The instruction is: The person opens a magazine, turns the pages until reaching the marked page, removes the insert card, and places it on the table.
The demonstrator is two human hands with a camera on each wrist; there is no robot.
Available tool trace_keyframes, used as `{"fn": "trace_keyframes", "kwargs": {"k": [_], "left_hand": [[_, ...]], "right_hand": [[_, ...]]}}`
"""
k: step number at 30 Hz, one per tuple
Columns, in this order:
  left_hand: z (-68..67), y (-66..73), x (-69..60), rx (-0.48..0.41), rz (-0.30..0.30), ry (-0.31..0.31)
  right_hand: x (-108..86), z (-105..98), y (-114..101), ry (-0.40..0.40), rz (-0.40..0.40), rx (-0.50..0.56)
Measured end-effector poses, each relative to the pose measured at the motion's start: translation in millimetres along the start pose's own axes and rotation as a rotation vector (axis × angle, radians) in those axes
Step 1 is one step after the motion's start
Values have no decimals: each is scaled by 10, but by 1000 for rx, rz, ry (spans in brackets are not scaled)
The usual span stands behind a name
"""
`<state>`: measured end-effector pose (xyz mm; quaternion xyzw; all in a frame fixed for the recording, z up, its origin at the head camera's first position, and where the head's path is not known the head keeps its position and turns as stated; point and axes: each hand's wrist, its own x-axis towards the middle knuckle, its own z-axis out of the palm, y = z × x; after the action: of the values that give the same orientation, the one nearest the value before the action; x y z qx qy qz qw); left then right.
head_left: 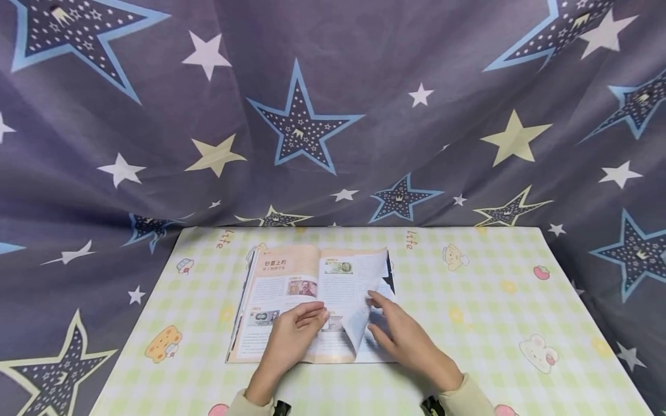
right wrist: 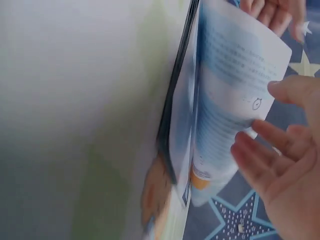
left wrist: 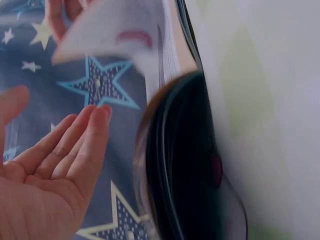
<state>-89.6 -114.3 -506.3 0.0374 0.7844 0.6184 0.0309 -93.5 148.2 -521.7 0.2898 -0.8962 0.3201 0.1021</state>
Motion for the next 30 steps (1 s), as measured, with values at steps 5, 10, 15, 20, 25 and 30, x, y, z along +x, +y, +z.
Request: {"fn": "trace_keyframes", "kwargs": {"k": [5,10,15,20,25,30], "left_hand": [[98,-10,-14,28,5,-71],[141,-68,-28,63,11,-107],[7,-97,-62,1,-27,-21],[-315,-168,-157,89,-121,168],[-677,-236,-303,163,-217,298],[-955,-299,-463,277,-311,380]], "right_hand": [[23,67,-109,-103,-48,49],[52,107,-180,-120,-75,70],[73,139,-199,-160,-79,44],[34,171,-184,-306,-119,-64],[19,187,-195,-384,-150,-145],[65,229,-256,-444,-134,-242]]}}
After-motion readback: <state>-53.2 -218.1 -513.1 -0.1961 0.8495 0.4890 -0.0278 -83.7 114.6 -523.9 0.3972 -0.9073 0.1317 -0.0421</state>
